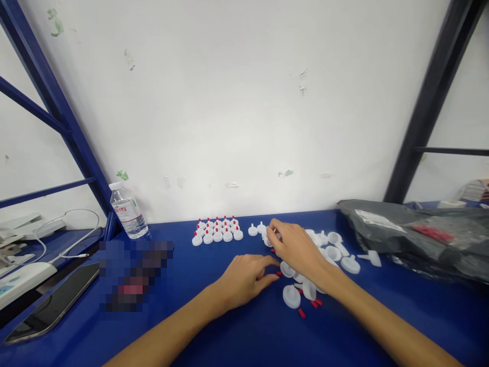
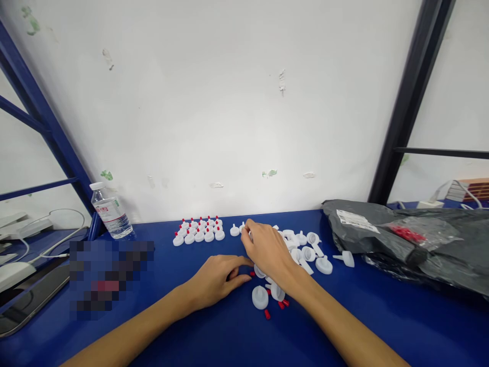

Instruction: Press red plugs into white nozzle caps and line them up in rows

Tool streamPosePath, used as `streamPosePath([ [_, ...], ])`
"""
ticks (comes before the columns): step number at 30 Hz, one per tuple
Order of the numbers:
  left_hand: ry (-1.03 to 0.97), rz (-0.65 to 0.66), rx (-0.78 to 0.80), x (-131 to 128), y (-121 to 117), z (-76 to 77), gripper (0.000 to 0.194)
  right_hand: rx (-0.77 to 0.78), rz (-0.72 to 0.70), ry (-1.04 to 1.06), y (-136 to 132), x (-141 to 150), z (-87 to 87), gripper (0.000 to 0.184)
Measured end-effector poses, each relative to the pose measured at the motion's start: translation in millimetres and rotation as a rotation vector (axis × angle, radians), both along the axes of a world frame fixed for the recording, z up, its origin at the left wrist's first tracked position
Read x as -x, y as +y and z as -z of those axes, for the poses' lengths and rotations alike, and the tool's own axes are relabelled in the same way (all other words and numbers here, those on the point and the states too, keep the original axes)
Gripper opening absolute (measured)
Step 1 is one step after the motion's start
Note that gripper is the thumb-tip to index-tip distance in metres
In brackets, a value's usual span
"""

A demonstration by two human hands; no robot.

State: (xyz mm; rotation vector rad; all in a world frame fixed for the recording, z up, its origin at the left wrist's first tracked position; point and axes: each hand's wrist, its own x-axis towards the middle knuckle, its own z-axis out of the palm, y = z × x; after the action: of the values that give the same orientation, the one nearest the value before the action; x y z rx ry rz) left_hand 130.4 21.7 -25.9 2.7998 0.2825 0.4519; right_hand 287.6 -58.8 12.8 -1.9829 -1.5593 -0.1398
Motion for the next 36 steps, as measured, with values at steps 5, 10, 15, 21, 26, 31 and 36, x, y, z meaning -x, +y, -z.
streamPosePath([
  [5,-0.008,0.078,-0.012,0.2,0.1,1.6,0.024,0.088,0.058,-0.108,-0.8,3.4,0.8,0.050],
  [10,-0.018,0.111,0.014,-2.9,0.7,6.9,0.022,0.100,0.073,-0.172,-0.1,5.3,2.8,0.049],
  [15,-0.020,0.078,0.004,-2.7,-0.3,6.7,0.019,0.083,0.055,-0.172,-0.6,4.4,3.5,0.050],
  [21,-0.022,0.063,-0.002,-2.7,-1.1,4.5,0.015,0.078,0.051,-0.190,0.0,3.6,4.5,0.049],
  [26,-0.015,0.050,-0.010,-2.7,-2.1,4.2,0.014,0.099,0.048,-0.187,-0.9,4.6,3.3,0.049],
  [31,-0.027,0.044,0.005,-2.3,-2.7,3.3,0.011,0.082,0.049,-0.175,-1.7,4.8,2.6,0.048],
  [36,-0.117,-0.078,0.086,-3.3,0.9,-1.6,0.012,0.050,0.035,-0.092,0.1,2.1,3.3,0.038],
])
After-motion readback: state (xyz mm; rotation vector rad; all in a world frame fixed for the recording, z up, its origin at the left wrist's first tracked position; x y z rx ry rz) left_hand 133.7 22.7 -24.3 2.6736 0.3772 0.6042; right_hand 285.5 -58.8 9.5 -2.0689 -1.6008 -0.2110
